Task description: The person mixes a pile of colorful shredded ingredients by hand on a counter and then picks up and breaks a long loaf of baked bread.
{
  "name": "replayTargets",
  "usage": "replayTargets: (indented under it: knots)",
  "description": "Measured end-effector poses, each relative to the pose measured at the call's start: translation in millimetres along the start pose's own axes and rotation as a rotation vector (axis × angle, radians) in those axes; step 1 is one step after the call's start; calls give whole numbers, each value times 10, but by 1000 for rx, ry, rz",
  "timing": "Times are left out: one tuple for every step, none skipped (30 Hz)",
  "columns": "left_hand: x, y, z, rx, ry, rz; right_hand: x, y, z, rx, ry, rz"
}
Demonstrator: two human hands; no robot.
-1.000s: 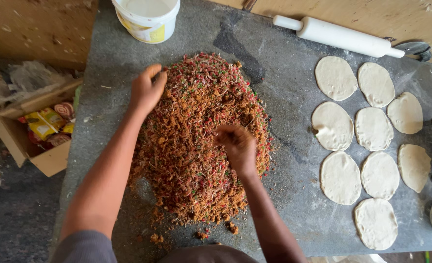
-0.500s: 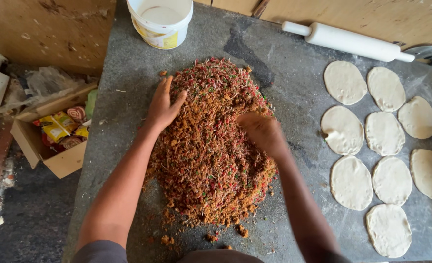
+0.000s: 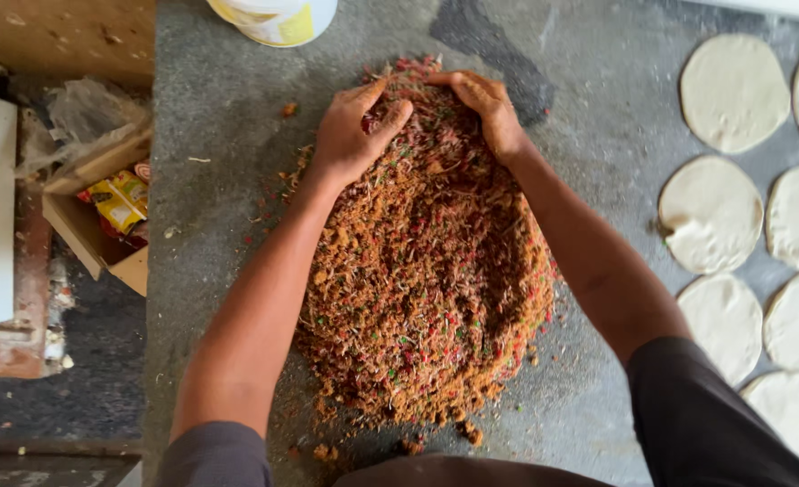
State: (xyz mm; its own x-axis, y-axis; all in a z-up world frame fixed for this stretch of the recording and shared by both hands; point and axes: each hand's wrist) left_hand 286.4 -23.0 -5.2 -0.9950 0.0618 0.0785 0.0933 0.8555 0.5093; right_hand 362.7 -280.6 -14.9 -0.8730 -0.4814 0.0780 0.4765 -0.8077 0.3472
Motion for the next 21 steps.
replayTargets:
  knots:
    - [4,-15,-44,40,-11,34,70,-11,75,3,14,63]
    - [70,-15,-78,34,-12,52,201,-34,163,-6,4,50]
    - [152,12,-105,116,14,169,349,-60,264,56,-169,88]
    - [245,50,-130,197,42,287,500,-84,375,118,-344,122]
    - [330,120,-143,192,38,298,634,-5,489,111,-347,111]
    - [420,231,-142,228,117,409,771,175,598,117,-342,206]
    - [504,322,-146,264,195,521,879,304,666,125,-332,297]
    - [607,467,-130,204,72,400,943,424,696,120,-336,285]
    - [709,630,-111,146,-48,272,974,611,713,55,-397,180]
    - [781,659,-113,142,-53,278,993,718,697,-10,-458,76]
    - [844,647,-115,34,139,173,1000,741,659,-18,-455,64]
    - [911,601,-116,-73,328,64,1016,762,623,-117,-591,115]
    - [987,428,-140,24,199,33,997,814,599,-209,-713,159]
    - [1047,222,-183,121,70,7,1051,715,549,-139,-672,218]
    - [1010,90,-226,-7,213,69,1092,557,514,-66,-636,277]
    - [978,7,-262,-138,355,129,1004,331,513,-185,-616,332]
    - [984,-32,-277,-142,338,125,942,136,553,-302,-595,393]
    - [987,-54,-295,-85,371,175,1017,-43,621,-148,-605,341]
    - [927,-6,-328,-34,397,213,1103,-207,742,7,-601,287]
    - [909,26,-370,-44,374,198,1170,-208,883,12,-577,273]
    - [1003,19,-402,131,218,225,1299,-220,995,-87,-586,286]
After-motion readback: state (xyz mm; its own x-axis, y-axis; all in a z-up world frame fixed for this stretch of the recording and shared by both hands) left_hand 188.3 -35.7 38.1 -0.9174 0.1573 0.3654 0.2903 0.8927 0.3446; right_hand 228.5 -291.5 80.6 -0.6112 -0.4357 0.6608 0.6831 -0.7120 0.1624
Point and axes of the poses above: each hand's wrist, its own x-axis away from the middle knuckle, its own y-axis out of the back of the hand, z = x × y, and after that the axes turned 1 degree about x, right-handed
